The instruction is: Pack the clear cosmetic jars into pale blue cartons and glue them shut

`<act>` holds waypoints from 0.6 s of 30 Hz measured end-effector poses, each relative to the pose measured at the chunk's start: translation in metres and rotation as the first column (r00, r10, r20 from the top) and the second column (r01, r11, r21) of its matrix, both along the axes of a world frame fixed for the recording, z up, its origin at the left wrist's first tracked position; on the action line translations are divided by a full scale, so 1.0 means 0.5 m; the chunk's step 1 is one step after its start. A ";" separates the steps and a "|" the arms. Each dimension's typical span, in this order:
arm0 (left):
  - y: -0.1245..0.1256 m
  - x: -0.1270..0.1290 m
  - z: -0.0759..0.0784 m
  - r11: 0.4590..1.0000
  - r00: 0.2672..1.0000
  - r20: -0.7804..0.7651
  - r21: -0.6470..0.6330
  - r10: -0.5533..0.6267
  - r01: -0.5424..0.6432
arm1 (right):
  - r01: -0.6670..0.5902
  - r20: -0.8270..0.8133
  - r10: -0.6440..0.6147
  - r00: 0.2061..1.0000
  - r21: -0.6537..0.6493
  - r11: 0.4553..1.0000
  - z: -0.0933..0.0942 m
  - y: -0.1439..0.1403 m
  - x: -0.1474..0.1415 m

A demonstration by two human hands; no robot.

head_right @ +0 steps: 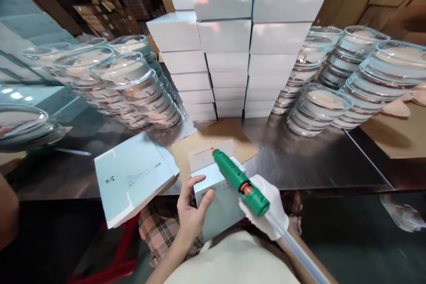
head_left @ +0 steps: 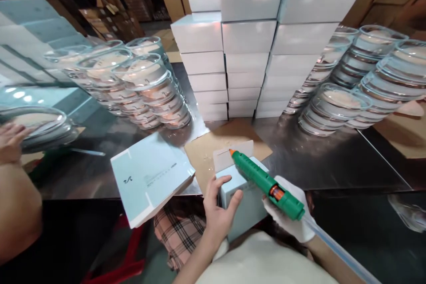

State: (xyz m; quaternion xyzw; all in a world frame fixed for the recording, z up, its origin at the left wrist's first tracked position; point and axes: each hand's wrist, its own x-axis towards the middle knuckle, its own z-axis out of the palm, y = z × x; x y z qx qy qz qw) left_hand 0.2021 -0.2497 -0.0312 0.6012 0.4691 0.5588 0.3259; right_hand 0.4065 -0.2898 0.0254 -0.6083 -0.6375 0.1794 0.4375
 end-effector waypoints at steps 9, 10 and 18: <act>0.001 -0.018 0.002 0.994 0.994 0.099 -0.099 0.052 -0.043 | 0.120 -0.448 -0.373 0.812 -0.497 0.860 -0.071 0.077 0.071; 0.002 -0.017 0.003 0.994 0.991 0.120 -0.101 0.050 -0.038 | 0.094 -0.467 -0.367 0.805 -0.510 0.855 -0.079 0.102 0.067; 0.010 -0.028 0.021 0.994 0.981 0.187 -0.102 0.046 -0.027 | 0.118 -0.352 -0.346 0.870 -0.532 0.838 -0.038 0.180 0.119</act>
